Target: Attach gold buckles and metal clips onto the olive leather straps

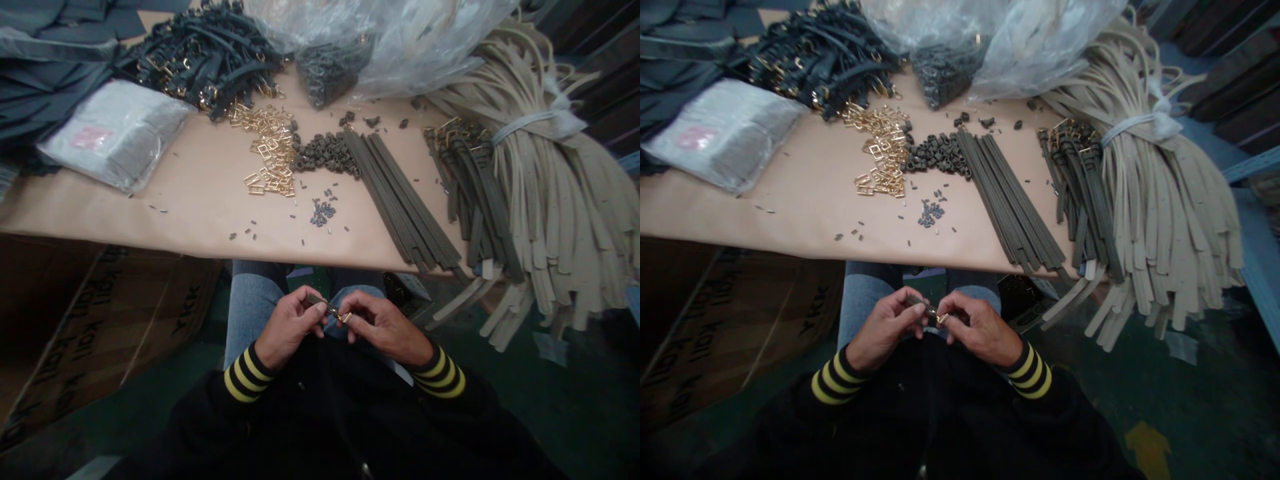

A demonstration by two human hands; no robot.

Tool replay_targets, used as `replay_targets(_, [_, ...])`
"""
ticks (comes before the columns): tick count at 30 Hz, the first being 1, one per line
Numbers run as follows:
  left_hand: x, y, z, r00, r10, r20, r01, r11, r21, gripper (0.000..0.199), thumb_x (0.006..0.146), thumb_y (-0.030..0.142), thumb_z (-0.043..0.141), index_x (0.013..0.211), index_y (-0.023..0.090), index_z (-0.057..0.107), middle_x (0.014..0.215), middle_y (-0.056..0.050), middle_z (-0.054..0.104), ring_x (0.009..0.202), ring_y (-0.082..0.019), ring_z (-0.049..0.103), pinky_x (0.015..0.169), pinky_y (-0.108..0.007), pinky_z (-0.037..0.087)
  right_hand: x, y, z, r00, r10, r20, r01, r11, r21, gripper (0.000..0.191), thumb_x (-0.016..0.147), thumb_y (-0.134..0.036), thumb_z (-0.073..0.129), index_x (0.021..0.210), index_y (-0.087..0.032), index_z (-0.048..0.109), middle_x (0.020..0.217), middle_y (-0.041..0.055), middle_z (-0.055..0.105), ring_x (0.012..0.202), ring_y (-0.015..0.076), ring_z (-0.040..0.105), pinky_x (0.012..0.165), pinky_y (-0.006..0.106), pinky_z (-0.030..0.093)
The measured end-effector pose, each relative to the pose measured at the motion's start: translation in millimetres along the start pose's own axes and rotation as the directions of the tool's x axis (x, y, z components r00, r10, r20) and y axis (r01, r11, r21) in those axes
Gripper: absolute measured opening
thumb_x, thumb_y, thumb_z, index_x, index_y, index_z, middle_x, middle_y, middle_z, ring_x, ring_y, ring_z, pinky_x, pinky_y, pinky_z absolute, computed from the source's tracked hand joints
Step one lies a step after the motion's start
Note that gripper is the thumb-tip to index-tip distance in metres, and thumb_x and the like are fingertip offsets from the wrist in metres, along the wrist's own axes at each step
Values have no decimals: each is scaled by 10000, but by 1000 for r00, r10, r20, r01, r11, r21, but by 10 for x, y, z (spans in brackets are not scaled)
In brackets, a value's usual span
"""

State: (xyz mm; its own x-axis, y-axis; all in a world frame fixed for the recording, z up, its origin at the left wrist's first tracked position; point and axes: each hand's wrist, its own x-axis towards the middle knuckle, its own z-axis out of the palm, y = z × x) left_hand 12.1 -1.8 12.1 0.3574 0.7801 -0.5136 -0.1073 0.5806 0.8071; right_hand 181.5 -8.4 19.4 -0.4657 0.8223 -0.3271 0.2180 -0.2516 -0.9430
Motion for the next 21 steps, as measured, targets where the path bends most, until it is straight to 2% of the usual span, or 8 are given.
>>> replay_targets(4, [-5, 17, 34, 998, 56, -13, -52, 977, 208, 151, 691, 263, 566, 716, 146, 473, 582, 37, 494, 493, -70, 454, 463, -182, 403, 16, 8, 33, 1000, 3, -11, -3, 1000, 1, 64, 796, -220, 456, 784, -159, 470, 670, -14, 504, 488, 70, 509, 484, 203, 407])
replay_targets(8, [-38, 68, 98, 987, 147, -59, -112, 914, 390, 68, 705, 208, 531, 687, 158, 489, 581, 37, 493, 514, -73, 450, 472, -169, 370, 42, 35, 96, 996, 14, -85, -10, 999, 46, 89, 785, -243, 479, 804, -174, 426, 655, -23, 510, 491, 78, 520, 482, 205, 426])
replay_targets(11, [-67, 82, 129, 973, 214, -86, -150, 872, 466, 45, 711, 191, 509, 679, 162, 498, 584, 34, 502, 515, -75, 454, 480, -170, 359, 55, 56, 133, 989, 50, -141, -43, 998, 48, 121, 785, -260, 485, 814, -182, 396, 649, -24, 528, 508, 91, 542, 495, 211, 435])
replay_targets(15, [-93, 52, 130, 971, 213, -111, -135, 866, 481, 54, 731, 222, 491, 714, 171, 483, 599, 30, 504, 515, -86, 479, 472, -177, 371, 52, 51, 132, 976, 28, -217, -69, 981, -183, 141, 793, -298, 485, 731, -176, 450, 602, -10, 538, 531, 116, 535, 513, 229, 410])
replay_targets(18, [-87, 31, 120, 973, 200, -114, -119, 862, 492, 63, 737, 234, 488, 721, 175, 472, 588, 32, 503, 490, -87, 478, 452, -180, 362, 44, 17, 110, 987, -15, -158, -41, 937, -346, 195, 822, -288, 442, 687, -166, 512, 552, -1, 544, 536, 127, 524, 528, 237, 384])
replay_targets(21, [-62, 29, 112, 972, 200, -126, -117, 869, 481, 58, 723, 218, 503, 696, 174, 476, 560, 37, 504, 473, -85, 469, 451, -181, 352, 42, -14, 109, 994, -25, -106, -14, 936, -351, 154, 819, -252, 449, 742, -158, 545, 577, 5, 576, 552, 129, 541, 544, 231, 384])
